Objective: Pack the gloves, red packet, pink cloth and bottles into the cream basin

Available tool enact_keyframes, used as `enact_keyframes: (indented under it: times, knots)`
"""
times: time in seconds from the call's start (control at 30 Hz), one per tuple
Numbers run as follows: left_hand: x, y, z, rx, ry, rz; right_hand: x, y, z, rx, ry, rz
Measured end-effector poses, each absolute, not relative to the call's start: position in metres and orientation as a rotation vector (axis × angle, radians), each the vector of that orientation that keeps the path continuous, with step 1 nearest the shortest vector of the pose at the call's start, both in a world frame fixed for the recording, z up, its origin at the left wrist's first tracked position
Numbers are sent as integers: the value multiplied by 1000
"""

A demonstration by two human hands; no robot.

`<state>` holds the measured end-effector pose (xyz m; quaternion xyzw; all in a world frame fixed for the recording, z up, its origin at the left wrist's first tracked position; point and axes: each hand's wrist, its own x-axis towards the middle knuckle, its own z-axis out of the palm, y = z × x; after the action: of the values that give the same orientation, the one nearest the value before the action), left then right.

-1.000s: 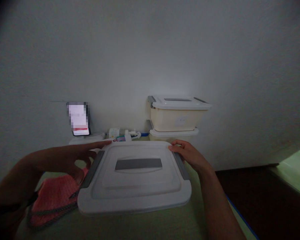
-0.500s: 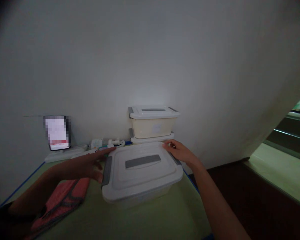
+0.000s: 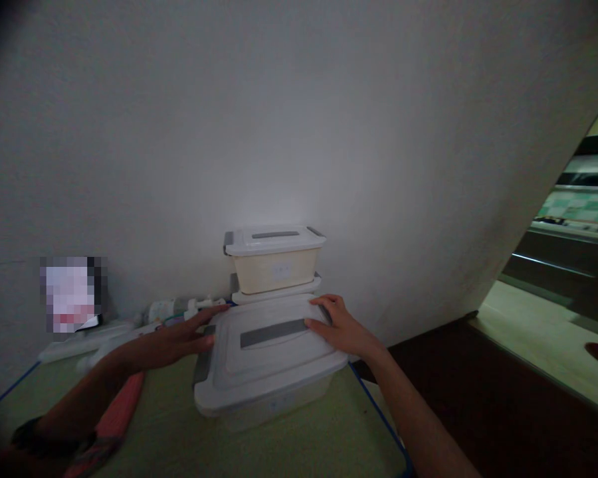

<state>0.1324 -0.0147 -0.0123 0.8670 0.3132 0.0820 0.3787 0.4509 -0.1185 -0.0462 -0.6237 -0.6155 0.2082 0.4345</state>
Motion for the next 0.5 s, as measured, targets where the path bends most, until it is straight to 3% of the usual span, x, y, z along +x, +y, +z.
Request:
enact_keyframes:
  times: [0.17,0.37,0.5]
  knots:
    - [149,-13,-20,2277,880,272,450,-116,-45,-1553,-1454,531]
    - [172,13,-20,1995,1069,717,455,-100,-35,-1592,-1241,618]
    - [188,30,-14,1851,1078,705,464,-73,-32,-1582,-1128,660]
